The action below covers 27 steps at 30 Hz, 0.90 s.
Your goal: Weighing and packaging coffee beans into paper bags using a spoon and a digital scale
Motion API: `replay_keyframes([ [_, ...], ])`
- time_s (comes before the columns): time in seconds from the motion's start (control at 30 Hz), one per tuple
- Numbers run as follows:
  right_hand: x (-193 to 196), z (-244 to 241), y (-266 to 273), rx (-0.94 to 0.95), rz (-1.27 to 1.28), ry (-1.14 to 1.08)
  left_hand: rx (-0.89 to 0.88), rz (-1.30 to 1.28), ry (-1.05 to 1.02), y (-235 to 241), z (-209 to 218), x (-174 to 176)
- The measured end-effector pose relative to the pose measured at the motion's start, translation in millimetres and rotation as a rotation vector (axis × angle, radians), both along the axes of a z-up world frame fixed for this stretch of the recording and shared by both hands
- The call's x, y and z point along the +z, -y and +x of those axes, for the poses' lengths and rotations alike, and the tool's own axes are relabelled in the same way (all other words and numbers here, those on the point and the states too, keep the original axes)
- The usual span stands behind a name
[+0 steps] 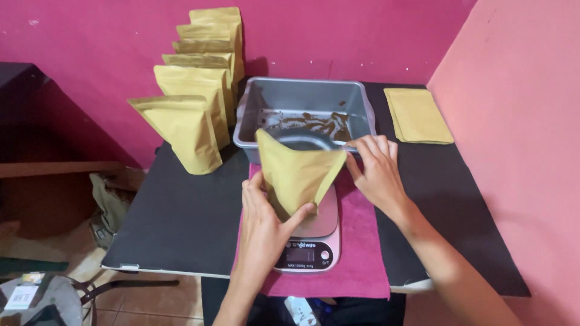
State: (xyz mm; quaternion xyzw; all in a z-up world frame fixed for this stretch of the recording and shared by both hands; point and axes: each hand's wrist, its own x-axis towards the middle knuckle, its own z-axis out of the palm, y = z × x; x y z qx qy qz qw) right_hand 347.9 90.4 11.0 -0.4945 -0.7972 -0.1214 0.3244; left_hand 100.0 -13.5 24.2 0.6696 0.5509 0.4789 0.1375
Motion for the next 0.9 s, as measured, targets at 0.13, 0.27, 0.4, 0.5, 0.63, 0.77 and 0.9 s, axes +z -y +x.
replay_keyframes([
  [0.13, 0, 0, 2, 0.013, -0.029, -0.016, 0.070, 0.001, -0.140, 6, -4, -6],
  [0.27, -4, 2, -3, 0.000, -0.029, -0.016, -0.057, 0.011, -0.152, 10, -32, -10],
  [0.4, -9, 2, -7, -0.024, -0.047, 0.004, 0.107, 0.042, -0.275, 14, -60, -27],
  [0.5, -11, 2, -7, -0.021, -0.060, 0.001, 0.192, 0.016, -0.238, 16, -63, -36],
  [0.63, -10, 2, -7, 0.002, -0.070, -0.011, 0.182, -0.007, -0.281, 17, -60, -32],
  [0.77, -8, 1, -4, 0.017, -0.098, -0.031, 0.175, 0.054, -0.366, 18, -63, -38],
  [0.9, -7, 2, -4, 0.017, -0.116, -0.035, 0.136, 0.049, -0.379, 19, -62, -39],
])
